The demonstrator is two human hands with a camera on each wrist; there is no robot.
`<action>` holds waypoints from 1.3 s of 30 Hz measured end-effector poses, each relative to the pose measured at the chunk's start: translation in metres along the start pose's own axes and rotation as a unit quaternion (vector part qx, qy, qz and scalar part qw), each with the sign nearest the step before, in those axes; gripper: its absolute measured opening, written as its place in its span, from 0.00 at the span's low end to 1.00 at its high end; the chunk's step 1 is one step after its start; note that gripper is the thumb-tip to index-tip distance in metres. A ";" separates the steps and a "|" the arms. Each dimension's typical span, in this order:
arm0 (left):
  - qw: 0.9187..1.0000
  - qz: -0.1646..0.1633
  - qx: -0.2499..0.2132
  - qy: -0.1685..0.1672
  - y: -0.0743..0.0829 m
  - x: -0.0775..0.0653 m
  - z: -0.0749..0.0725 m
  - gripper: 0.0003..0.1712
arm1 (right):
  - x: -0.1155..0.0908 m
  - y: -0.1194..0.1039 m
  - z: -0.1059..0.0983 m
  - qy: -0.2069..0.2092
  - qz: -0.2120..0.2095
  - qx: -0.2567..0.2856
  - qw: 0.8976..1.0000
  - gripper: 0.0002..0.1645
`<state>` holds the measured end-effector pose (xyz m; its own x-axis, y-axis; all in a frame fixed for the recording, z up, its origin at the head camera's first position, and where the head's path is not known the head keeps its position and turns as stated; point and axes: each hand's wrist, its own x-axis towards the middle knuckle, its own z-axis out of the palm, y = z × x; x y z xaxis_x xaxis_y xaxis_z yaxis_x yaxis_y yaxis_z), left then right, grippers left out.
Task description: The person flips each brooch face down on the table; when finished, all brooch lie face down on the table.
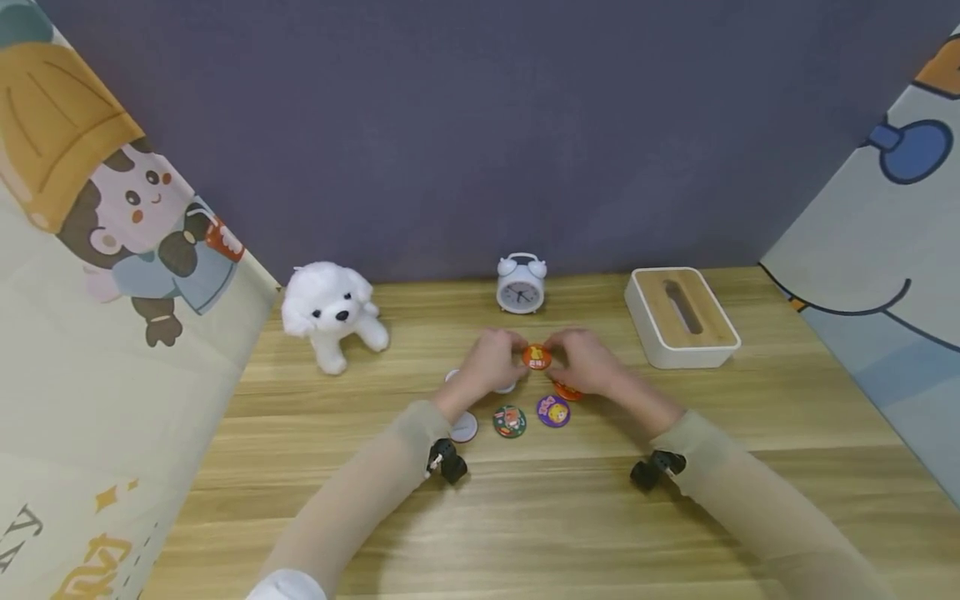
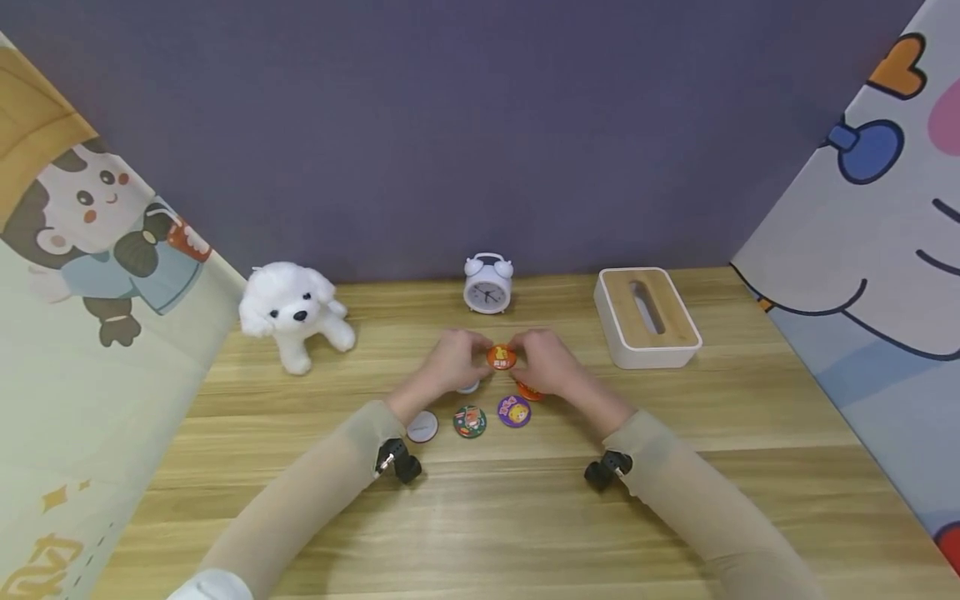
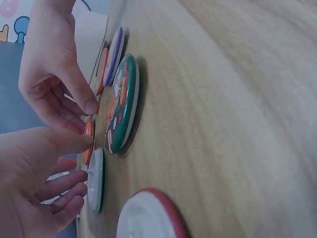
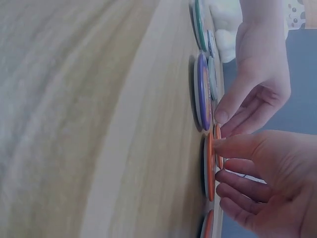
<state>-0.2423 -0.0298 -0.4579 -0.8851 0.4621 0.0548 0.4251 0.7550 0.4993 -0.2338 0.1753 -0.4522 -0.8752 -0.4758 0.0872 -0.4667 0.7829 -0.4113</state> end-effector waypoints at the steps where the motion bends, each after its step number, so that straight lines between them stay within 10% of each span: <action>1: 1.000 0.002 -0.001 0.003 0.000 0.000 0.001 0.20 | 0.000 0.000 0.001 0.002 0.000 0.002 1.000 0.22; 22: 0.994 -0.003 -0.109 0.020 -0.002 0.002 0.006 0.22 | 0.003 -0.001 0.006 0.091 -0.007 0.040 0.995 0.11; 39: 0.991 0.026 -0.078 0.102 0.004 0.002 -0.005 0.09 | 0.010 -0.001 0.003 0.108 -0.030 0.050 0.992 0.04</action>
<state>-0.2429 -0.0278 -0.4515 -0.8894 0.3831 0.2494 0.4507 0.6439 0.6182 -0.2417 0.1690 -0.4538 -0.8587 -0.4142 0.3017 -0.5124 0.7070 -0.4875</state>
